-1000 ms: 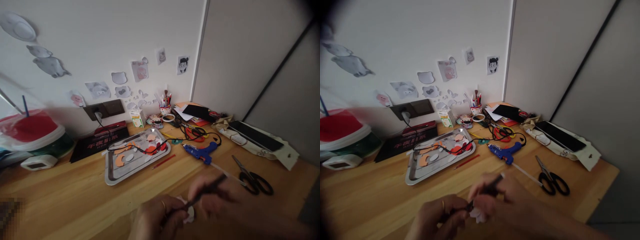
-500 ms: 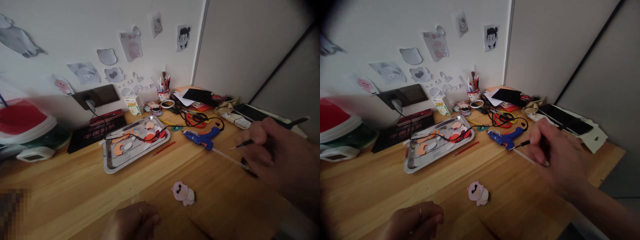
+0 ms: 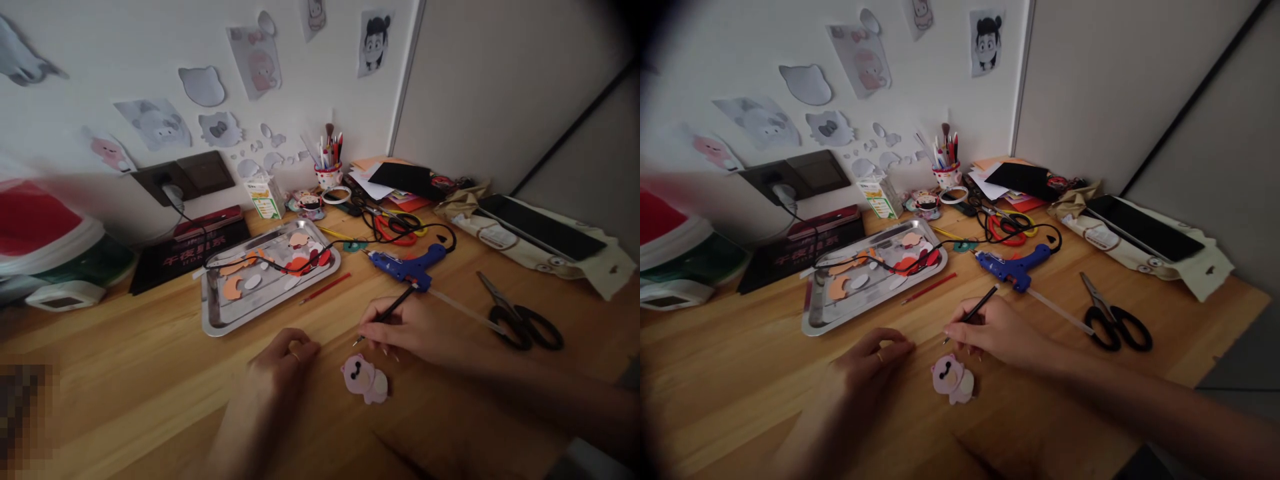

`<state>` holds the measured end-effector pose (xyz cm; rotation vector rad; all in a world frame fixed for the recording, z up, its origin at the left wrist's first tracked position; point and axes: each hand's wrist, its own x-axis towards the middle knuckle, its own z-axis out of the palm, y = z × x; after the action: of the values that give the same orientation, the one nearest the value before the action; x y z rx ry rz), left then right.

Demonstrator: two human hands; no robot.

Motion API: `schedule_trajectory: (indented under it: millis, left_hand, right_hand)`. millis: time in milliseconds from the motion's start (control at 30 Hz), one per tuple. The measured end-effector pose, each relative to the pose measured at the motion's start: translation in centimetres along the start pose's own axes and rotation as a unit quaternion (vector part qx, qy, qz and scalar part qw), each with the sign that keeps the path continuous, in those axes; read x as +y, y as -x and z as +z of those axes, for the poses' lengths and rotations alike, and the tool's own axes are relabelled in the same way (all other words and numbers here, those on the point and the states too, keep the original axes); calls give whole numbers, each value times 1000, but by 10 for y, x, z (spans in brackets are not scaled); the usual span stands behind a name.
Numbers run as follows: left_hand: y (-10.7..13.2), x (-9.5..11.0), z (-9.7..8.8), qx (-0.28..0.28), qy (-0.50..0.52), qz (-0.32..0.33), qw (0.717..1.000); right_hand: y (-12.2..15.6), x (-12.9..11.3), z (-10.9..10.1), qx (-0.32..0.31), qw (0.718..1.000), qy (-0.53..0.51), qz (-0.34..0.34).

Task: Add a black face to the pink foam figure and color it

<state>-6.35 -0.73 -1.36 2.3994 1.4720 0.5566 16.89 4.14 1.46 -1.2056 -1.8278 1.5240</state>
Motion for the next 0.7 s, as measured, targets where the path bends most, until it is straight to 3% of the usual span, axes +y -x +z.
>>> schedule_trajectory:
  millis: [133, 267, 300, 433, 533, 700]
  left_hand:
    - [5, 16, -10, 10, -65, 7, 998]
    - [15, 32, -13, 65, -121, 159, 978]
    - [16, 34, -12, 69, -125, 172, 975]
    - [10, 27, -5, 57, -77, 105, 990]
    - [0, 14, 0, 67, -26, 44, 996]
    - [-26, -1, 0, 104, -20, 31, 994]
  right_hand:
    - [-4, -1, 9, -26, 999, -23, -1]
    - [-8, 1, 15, -48, 998, -26, -7]
    - [-9, 1, 16, -47, 999, -24, -10]
    - [-14, 2, 17, -45, 998, -31, -16]
    - [-17, 0, 14, -10, 999, -44, -15]
    - [-18, 1, 8, 45, 997, -62, -19]
